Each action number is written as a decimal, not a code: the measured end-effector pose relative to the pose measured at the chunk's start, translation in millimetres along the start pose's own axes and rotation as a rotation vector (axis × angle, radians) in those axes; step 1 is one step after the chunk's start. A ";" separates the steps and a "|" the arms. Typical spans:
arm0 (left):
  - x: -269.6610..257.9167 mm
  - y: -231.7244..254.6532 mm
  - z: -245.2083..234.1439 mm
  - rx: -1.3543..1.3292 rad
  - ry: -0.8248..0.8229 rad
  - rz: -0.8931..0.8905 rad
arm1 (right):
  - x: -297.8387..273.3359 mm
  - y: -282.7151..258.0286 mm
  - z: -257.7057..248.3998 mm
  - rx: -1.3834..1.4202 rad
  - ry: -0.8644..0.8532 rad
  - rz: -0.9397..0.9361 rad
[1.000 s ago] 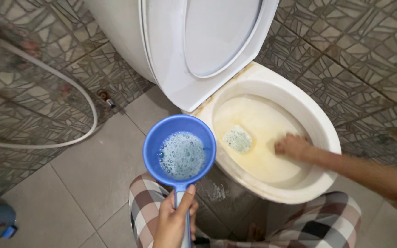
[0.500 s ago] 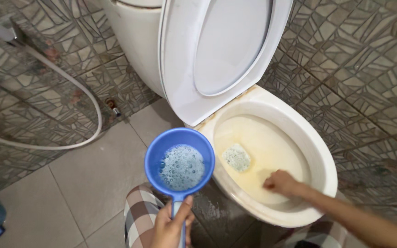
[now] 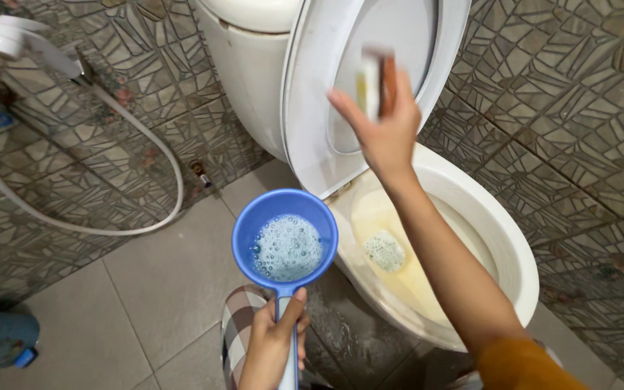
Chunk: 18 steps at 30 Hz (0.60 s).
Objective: The person fills a small blue pitcher with soapy water, then uses a sponge and a brush to scrub the interior and exterior of the toilet bowl and the toilet seat.
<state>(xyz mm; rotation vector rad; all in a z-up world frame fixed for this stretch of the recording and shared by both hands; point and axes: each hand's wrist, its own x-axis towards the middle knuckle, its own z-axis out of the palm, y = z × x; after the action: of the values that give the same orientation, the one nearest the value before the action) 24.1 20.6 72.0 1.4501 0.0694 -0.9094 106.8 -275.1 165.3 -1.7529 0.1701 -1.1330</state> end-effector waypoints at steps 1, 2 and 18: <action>-1.3 1.0 0.0 0.005 -0.003 0.002 | 16.8 -18.7 13.9 0.034 0.030 -0.195; -2.2 2.2 -0.6 0.009 -0.006 0.004 | 34.9 -32.4 30.6 0.045 0.104 -0.359; -4.6 -0.1 -35.3 0.066 -0.044 -0.082 | -97.3 -80.3 -55.2 0.022 0.570 0.104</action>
<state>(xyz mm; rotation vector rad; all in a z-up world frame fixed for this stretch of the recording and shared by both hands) 37.6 53.3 68.1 1.4965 0.0669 -1.0181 -17.6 -216.7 173.0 -1.3446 0.5828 -1.5244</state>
